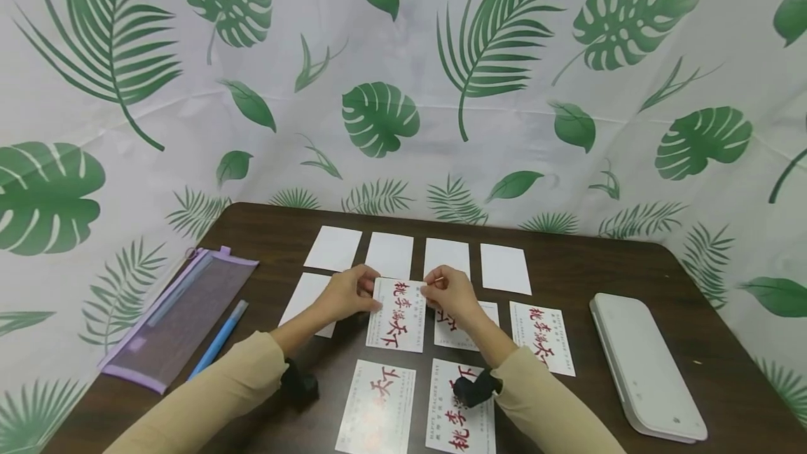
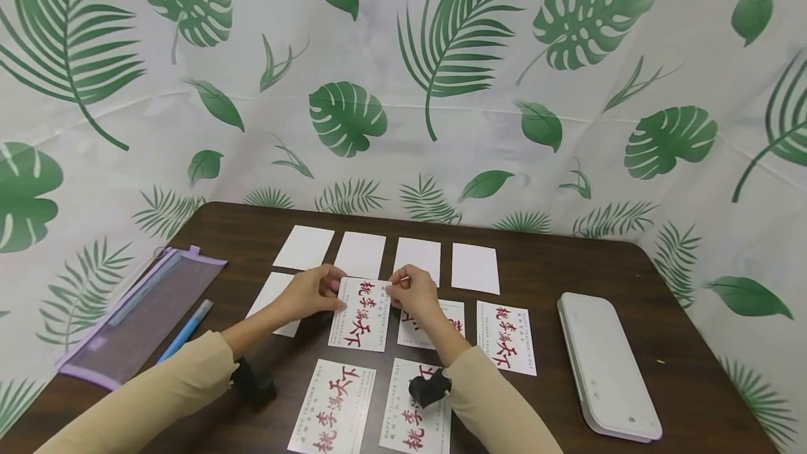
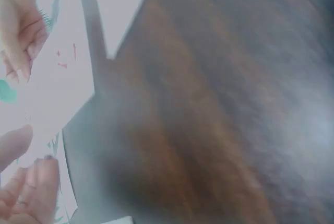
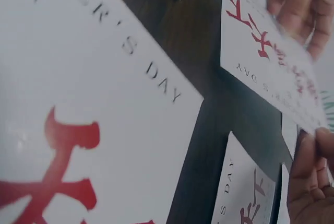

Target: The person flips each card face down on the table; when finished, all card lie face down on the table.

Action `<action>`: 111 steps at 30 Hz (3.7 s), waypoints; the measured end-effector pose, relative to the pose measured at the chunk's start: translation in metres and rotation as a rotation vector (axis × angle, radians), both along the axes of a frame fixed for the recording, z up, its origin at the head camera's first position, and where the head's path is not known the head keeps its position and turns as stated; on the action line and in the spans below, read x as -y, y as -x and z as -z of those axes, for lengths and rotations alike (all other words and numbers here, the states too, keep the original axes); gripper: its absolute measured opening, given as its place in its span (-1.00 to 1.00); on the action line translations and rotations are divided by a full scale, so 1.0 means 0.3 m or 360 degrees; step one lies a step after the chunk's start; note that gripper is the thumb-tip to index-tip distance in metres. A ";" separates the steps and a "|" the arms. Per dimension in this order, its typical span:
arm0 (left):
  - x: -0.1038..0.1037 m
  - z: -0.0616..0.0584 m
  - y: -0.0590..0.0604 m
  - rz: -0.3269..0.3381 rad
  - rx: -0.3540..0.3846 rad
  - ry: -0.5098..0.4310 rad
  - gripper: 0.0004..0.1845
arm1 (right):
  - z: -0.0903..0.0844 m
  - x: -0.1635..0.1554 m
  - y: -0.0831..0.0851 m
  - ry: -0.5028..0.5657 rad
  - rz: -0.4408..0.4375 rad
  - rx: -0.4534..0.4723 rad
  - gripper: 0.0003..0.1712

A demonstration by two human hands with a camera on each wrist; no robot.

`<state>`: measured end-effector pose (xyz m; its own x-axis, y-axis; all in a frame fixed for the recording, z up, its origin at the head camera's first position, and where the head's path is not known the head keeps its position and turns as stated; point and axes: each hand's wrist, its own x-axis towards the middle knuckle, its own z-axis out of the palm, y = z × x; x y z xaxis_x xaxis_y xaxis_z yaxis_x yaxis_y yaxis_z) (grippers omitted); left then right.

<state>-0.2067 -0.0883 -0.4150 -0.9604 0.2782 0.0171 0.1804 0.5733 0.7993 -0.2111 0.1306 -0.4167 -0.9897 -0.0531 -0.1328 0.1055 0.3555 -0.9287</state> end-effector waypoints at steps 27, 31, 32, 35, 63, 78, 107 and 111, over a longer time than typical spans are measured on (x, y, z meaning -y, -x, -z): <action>-0.051 -0.152 0.024 -0.0403 0.0081 -0.0713 -0.81 | -0.039 0.230 -0.112 -0.0184 0.0014 -0.0979 -0.69; -0.068 -0.164 0.018 -0.0374 -0.0002 -0.0734 -0.85 | -0.047 0.221 -0.114 -0.0232 0.0027 -0.1119 -0.70; -0.070 -0.168 0.016 -0.0354 -0.0037 -0.0725 -0.86 | -0.050 0.216 -0.113 -0.0240 0.0028 -0.1151 -0.71; -0.071 -0.180 0.011 -0.0300 -0.0151 -0.0657 -0.84 | -0.064 0.195 -0.108 -0.0248 0.0053 -0.1202 -0.72; 0.064 0.016 -0.057 -0.0294 0.0228 -0.0235 -0.65 | 0.060 0.123 -0.118 0.0074 0.0100 -0.0106 -0.70; 0.072 0.034 -0.043 -0.0196 0.0014 0.0042 -0.73 | 0.059 0.120 -0.111 -0.0489 -0.0066 -0.0295 -0.74; -0.180 -0.025 -0.010 0.0255 0.0027 0.0089 -0.50 | 0.014 -0.228 -0.075 -0.0499 0.0251 -0.0288 -0.77; -0.221 -0.017 -0.003 0.0279 -0.0008 0.0143 -0.48 | 0.019 -0.282 -0.082 -0.0610 0.0261 -0.0329 -0.78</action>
<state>-0.2059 -0.0221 -0.4100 -0.8971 0.4416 -0.0106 0.2874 0.6017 0.7452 -0.1864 0.2150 -0.4223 -0.9887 0.1207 0.0888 0.0154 0.6712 -0.7411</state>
